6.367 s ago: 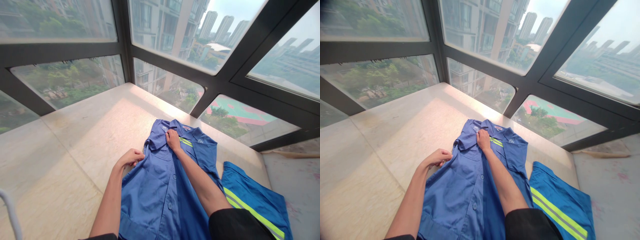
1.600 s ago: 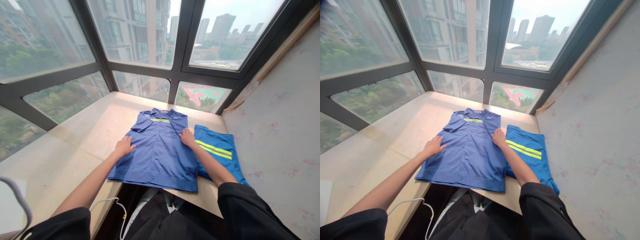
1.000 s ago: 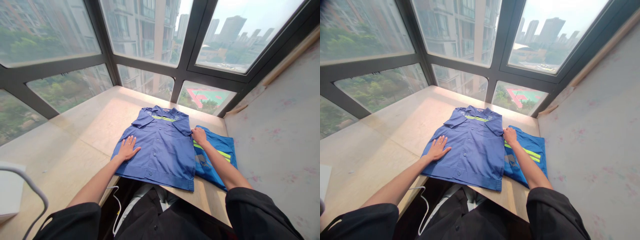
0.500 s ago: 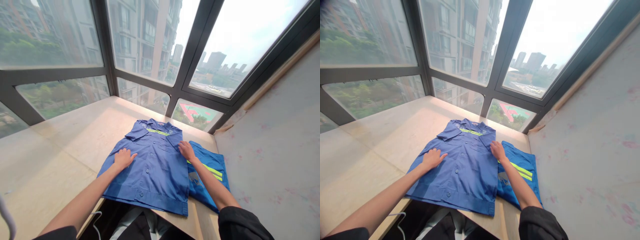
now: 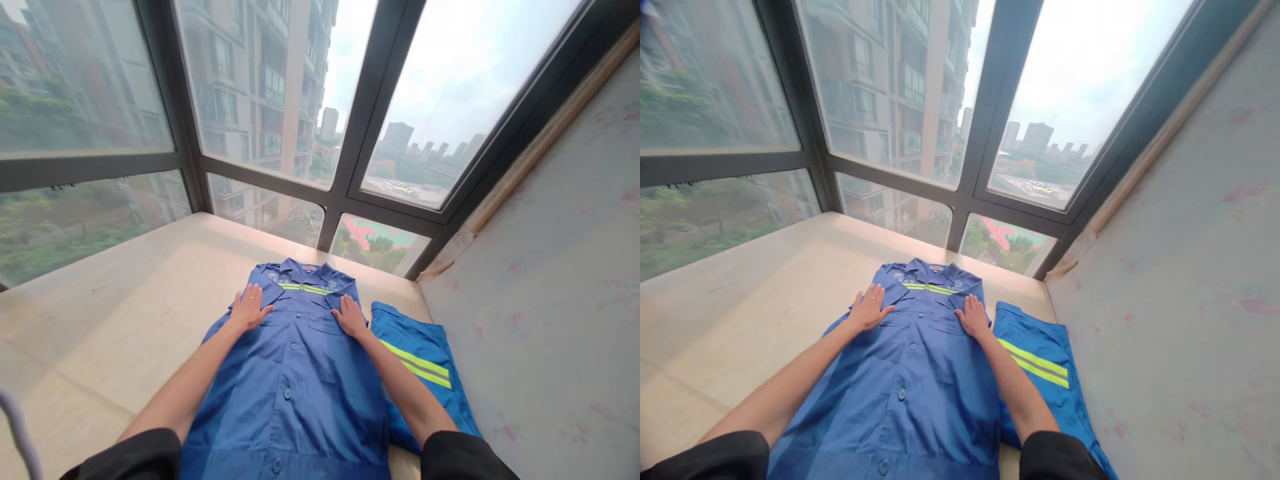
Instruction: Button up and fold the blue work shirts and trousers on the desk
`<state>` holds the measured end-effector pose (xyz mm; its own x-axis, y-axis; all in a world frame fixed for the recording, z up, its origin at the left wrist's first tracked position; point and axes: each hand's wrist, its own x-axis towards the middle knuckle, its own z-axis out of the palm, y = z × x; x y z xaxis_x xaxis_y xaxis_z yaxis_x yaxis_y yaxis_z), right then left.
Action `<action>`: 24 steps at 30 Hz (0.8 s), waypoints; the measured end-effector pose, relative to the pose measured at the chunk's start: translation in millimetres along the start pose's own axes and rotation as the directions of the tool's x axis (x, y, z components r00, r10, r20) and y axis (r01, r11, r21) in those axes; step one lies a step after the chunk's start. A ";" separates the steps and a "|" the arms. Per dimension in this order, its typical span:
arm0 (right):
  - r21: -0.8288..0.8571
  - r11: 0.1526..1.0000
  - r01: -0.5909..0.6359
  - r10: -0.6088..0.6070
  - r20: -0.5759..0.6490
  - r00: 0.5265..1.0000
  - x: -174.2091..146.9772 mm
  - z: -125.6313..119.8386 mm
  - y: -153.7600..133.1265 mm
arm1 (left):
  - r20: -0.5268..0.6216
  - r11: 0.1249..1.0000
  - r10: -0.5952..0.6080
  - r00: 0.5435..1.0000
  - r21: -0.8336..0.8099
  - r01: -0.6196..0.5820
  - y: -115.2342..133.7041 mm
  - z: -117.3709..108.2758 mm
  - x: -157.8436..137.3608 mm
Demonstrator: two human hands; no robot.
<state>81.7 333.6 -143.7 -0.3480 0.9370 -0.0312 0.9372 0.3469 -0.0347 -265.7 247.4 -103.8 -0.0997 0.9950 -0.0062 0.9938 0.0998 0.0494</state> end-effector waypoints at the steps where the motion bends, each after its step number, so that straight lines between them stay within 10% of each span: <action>1: 0.005 1.000 -0.015 0.015 0.004 1.000 -1.0 4.1 0.8 | 0.036 1.000 0.023 0.999 -0.019 -0.022 -8.7 1.9 6.9; 15: 0.007 0.999 0.043 -0.042 -0.075 0.996 -9.0 19.0 9.6 | 0.037 0.987 0.123 0.992 -0.106 -0.119 -25.4 5.6 100.7; 24: 0.009 0.999 0.042 -0.041 -0.093 0.995 -10.9 20.0 10.5 | -0.069 0.984 0.152 0.986 -0.086 -0.158 -52.1 37.0 102.6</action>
<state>94.9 326.3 -163.7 -0.3829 0.9216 0.0635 0.9215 0.3859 -0.0448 -325.9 344.3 -144.0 0.0493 0.9963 0.0704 0.9891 -0.0585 0.1353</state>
